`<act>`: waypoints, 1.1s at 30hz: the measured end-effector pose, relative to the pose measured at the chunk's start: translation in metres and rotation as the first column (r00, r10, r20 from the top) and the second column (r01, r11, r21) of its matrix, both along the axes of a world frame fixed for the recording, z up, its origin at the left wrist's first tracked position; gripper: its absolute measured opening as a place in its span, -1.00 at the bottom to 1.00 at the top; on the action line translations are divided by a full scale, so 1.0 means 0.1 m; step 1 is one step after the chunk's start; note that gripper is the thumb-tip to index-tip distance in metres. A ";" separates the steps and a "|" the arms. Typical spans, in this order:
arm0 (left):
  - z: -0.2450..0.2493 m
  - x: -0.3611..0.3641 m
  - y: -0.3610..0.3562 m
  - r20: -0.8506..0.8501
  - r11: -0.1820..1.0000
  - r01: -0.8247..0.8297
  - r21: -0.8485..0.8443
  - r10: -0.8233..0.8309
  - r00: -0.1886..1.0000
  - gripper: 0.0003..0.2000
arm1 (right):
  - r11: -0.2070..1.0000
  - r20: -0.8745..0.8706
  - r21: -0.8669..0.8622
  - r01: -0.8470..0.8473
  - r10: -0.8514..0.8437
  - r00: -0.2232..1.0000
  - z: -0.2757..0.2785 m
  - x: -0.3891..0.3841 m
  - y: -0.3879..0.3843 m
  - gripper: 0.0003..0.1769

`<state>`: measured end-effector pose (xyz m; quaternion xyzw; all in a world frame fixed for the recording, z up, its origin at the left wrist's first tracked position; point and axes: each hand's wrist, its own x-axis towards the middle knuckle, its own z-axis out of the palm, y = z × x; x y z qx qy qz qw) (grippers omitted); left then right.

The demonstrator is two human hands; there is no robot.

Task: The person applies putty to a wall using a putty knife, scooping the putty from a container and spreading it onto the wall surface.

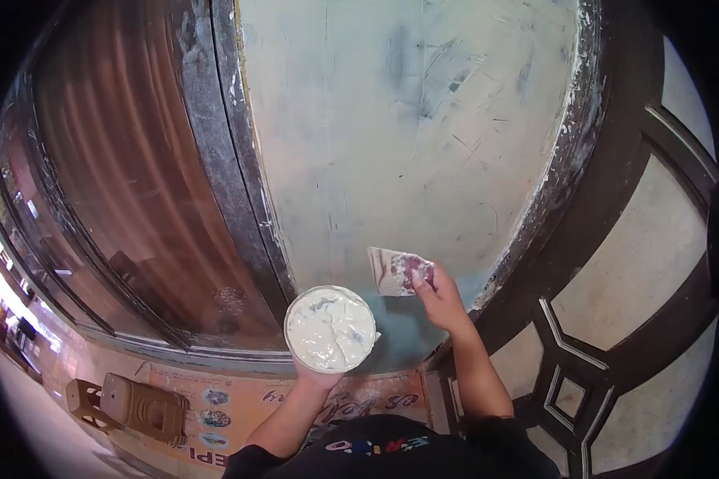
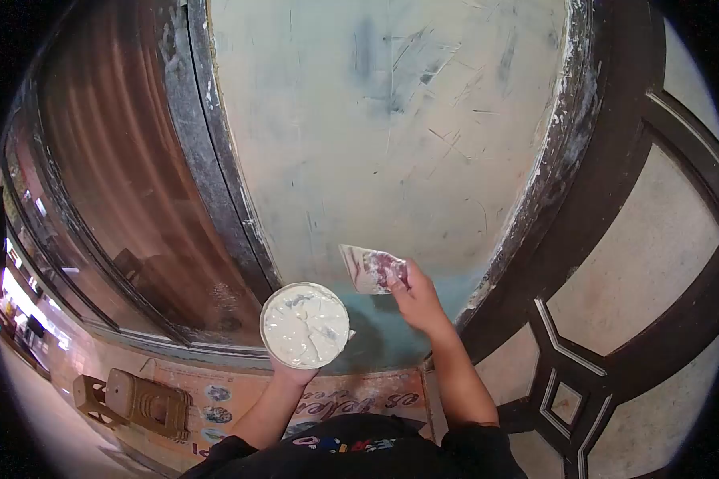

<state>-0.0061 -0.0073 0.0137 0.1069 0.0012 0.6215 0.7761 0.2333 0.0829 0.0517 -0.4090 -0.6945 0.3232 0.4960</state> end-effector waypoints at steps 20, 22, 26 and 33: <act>0.04 0.26 0.19 -0.005 1.000 0.001 0.018 -0.001 1.000 -0.35 | 0.969 0.274 0.243 0.035 -0.103 0.956 0.87 0.51 0.27 -0.70; -0.03 0.33 0.22 0.059 0.999 0.025 0.023 -0.027 0.998 -0.35 | 0.925 0.225 0.352 0.141 -0.230 0.947 1.44 0.56 0.29 -0.70; -0.11 0.49 0.26 0.050 1.000 0.010 -0.007 -0.010 0.999 -0.35 | 0.505 -0.005 0.840 0.200 -0.360 0.933 2.66 0.53 0.45 -0.72; -0.29 0.81 0.35 0.077 1.000 0.009 0.007 -0.009 0.997 -0.38 | -0.015 -0.109 0.992 0.128 -0.623 0.775 4.61 0.22 0.63 -0.64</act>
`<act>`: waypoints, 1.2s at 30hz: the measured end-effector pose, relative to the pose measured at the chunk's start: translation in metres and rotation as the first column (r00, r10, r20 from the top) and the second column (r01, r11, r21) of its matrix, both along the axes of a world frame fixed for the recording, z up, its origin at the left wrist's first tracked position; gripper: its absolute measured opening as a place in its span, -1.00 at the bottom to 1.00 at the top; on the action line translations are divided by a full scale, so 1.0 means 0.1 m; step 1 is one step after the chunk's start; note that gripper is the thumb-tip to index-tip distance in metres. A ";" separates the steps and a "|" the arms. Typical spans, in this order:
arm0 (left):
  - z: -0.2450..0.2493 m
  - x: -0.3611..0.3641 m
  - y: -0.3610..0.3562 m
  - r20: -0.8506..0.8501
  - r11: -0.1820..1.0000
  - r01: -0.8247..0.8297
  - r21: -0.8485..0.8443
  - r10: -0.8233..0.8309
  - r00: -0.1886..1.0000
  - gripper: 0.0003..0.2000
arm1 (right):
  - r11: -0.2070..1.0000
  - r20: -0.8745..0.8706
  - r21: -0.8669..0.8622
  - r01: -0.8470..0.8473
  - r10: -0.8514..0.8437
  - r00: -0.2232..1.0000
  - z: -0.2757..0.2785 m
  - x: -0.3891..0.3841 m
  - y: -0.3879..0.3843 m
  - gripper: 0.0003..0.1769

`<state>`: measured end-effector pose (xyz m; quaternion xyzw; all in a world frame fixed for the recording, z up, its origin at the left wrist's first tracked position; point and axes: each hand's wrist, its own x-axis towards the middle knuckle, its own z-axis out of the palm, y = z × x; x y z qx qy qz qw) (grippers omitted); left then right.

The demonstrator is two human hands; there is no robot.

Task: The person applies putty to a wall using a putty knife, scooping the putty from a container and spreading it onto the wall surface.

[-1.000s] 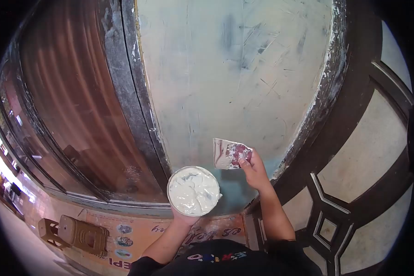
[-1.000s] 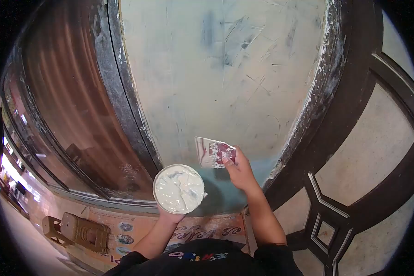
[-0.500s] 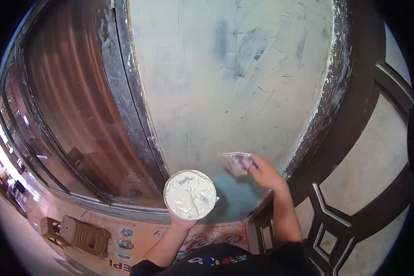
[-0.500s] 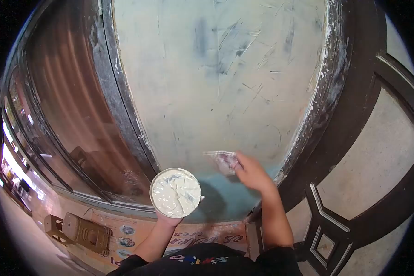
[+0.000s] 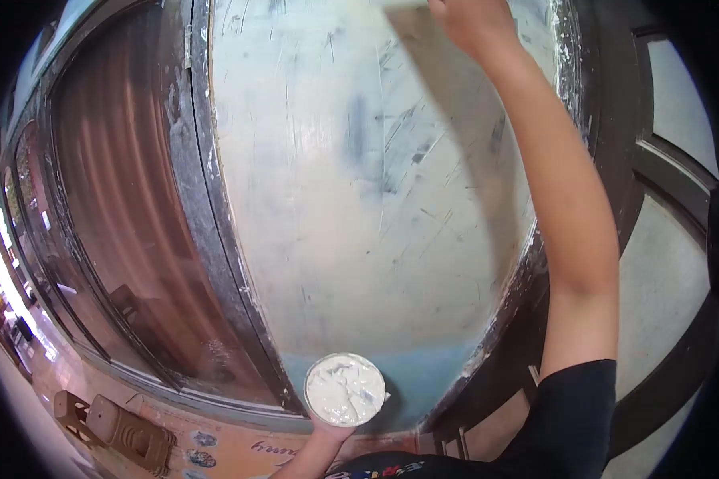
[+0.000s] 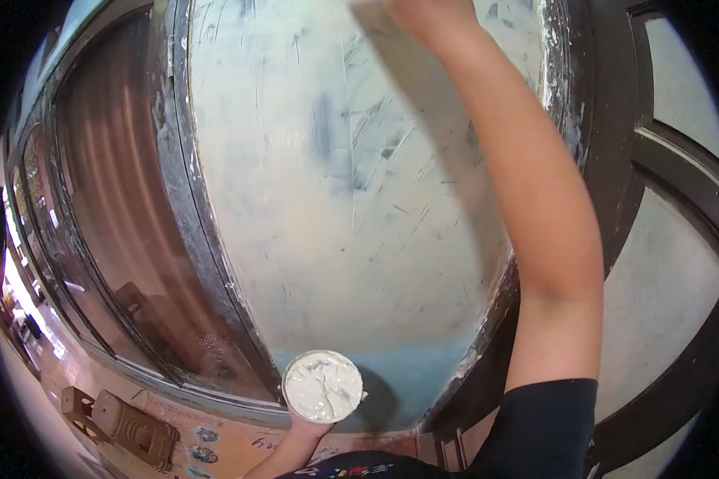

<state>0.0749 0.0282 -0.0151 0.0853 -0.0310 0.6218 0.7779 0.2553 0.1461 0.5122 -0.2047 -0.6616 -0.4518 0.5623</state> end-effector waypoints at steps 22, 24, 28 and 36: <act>-0.24 0.31 0.13 0.084 0.977 0.159 -0.145 -0.148 0.985 -0.40 | 0.964 0.122 -0.028 0.266 -0.261 0.958 0.06 -0.17 0.49 -0.83; -0.26 0.27 0.08 0.033 0.975 0.159 -0.157 -0.155 0.987 -0.40 | 0.952 0.122 -0.072 0.298 -0.289 0.950 -0.15 -0.17 0.47 -0.83; -0.21 0.14 -0.09 0.036 0.966 0.167 -0.200 -0.163 0.986 -0.41 | 0.972 0.088 -0.065 0.225 -0.219 0.972 -0.65 -0.17 0.53 -0.81; -0.44 -0.10 -0.46 -0.090 0.969 0.137 -0.204 -0.157 0.983 -0.41 | 0.901 0.070 -0.210 0.378 -0.372 0.925 -1.40 -0.16 0.46 -0.60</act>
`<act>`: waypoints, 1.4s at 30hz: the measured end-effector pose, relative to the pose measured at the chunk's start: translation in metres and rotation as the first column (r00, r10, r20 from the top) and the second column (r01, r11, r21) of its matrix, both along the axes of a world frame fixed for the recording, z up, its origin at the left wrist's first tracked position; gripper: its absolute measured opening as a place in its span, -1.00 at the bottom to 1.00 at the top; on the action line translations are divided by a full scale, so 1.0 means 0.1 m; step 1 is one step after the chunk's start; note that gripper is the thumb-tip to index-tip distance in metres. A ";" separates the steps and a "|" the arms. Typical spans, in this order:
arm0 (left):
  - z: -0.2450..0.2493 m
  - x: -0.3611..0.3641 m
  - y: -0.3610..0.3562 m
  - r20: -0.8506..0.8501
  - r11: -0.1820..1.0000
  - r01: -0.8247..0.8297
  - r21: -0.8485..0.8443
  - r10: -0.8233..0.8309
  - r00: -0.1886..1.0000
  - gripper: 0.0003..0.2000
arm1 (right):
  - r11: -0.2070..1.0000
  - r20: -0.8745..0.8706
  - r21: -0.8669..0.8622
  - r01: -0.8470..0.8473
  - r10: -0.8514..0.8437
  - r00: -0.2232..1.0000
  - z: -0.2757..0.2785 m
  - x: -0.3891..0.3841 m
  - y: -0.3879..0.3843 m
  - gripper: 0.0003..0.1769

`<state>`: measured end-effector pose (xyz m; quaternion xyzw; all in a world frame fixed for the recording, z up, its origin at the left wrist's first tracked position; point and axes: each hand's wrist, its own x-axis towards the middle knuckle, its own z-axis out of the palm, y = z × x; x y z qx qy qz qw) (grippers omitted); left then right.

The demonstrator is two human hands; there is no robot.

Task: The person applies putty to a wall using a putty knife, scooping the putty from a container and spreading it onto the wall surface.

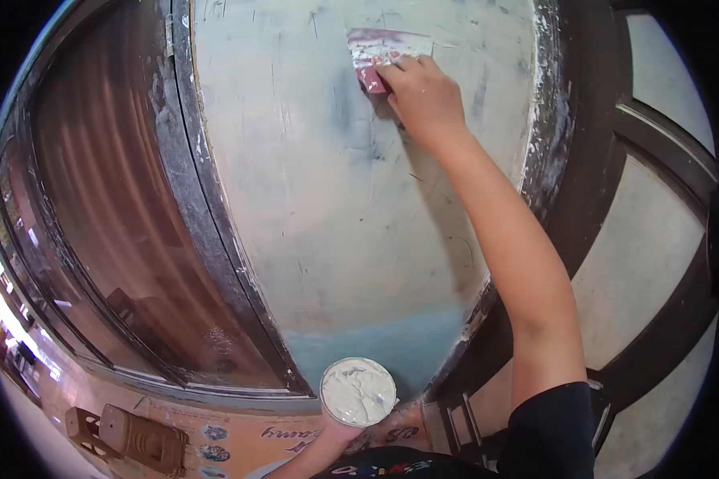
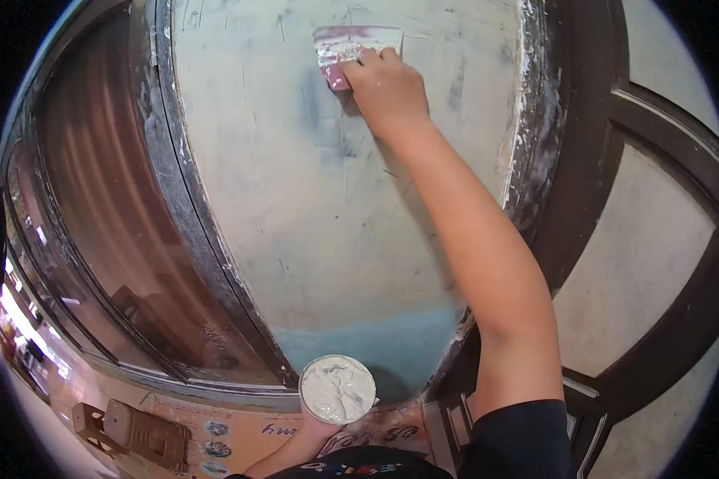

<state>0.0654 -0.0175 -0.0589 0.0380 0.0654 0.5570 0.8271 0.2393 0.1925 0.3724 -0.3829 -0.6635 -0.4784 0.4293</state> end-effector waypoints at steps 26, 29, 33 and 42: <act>0.03 -0.42 -0.52 0.202 0.991 0.125 -0.042 -0.114 0.973 -0.42 | 0.976 -0.030 -0.215 -0.034 0.029 0.999 -2.99 0.02 -0.08 -0.68; -0.01 -0.46 -0.53 0.044 0.999 0.050 -0.019 -0.049 0.998 -0.41 | 0.975 0.007 -0.221 -0.013 0.015 1.000 -3.38 0.04 -0.07 -0.64; -0.08 -0.54 -0.53 0.023 0.997 0.056 -0.057 -0.054 0.998 -0.44 | 0.964 0.031 -0.267 -0.020 0.029 0.999 -4.00 0.08 -0.08 -0.63; -0.09 -0.58 -0.64 0.083 0.999 0.032 -0.031 -0.030 0.996 -0.44 | 0.887 0.013 -0.461 -0.018 0.027 1.000 -5.00 0.10 -0.20 -0.63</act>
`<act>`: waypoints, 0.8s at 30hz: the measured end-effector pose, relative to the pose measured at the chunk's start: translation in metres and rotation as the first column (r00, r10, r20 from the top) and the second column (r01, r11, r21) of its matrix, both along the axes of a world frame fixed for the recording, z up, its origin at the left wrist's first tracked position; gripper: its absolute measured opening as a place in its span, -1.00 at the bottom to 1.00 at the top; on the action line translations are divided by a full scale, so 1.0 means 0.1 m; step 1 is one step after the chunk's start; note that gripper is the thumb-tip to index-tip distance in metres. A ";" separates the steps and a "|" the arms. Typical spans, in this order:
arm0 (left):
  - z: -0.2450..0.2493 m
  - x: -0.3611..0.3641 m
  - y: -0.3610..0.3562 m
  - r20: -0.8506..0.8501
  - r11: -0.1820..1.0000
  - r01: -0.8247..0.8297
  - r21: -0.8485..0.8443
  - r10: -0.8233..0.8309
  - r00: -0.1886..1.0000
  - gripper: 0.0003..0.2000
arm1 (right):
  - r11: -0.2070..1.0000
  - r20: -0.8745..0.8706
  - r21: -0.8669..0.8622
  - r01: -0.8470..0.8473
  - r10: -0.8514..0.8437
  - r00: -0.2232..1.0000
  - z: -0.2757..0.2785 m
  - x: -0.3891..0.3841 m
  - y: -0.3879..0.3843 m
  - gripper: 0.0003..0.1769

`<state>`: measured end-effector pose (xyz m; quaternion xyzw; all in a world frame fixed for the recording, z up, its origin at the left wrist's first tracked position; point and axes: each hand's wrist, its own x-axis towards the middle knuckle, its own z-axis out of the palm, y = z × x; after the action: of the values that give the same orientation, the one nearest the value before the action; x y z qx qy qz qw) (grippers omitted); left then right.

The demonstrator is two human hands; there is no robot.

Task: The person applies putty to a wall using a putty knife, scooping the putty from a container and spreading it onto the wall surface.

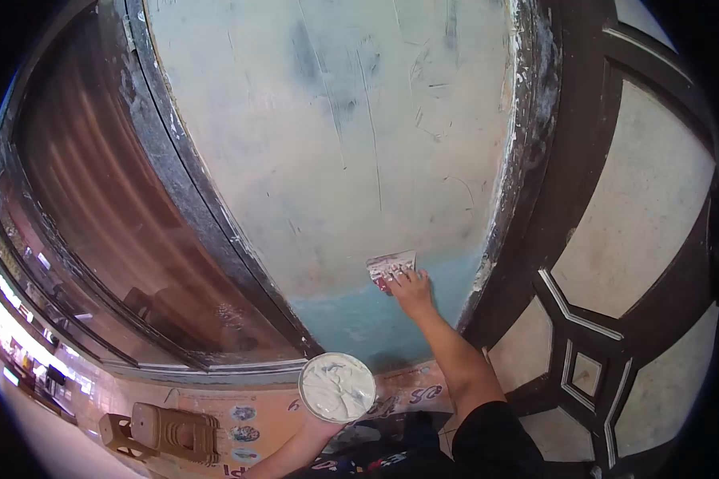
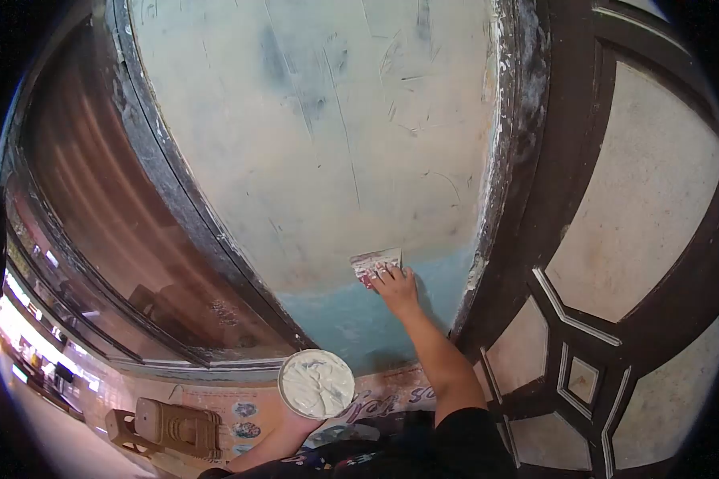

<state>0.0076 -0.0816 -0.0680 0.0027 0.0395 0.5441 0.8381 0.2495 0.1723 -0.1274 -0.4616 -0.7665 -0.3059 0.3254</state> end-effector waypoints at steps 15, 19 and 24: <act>0.08 0.02 -0.08 -0.128 0.998 -0.026 0.061 0.033 0.991 -0.47 | 0.976 0.035 -0.218 0.003 0.005 0.999 -0.59 0.07 -0.29 -0.60; 0.04 -0.04 -0.07 0.130 0.999 0.031 -0.017 -0.028 0.991 -0.42 | 0.914 -0.003 -0.404 -0.013 0.013 1.000 -0.66 0.11 -0.58 -0.58; -0.10 -0.09 0.00 -0.109 0.993 -0.118 0.019 0.119 0.987 -0.42 | 0.824 -0.376 -0.539 -0.176 -0.048 0.925 -0.83 0.17 -0.78 -0.66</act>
<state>-0.0019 -0.0817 -0.0777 0.0355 0.0824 0.5923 0.8007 0.2660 0.0947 -0.2105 -0.5600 -0.7613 0.0386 0.3246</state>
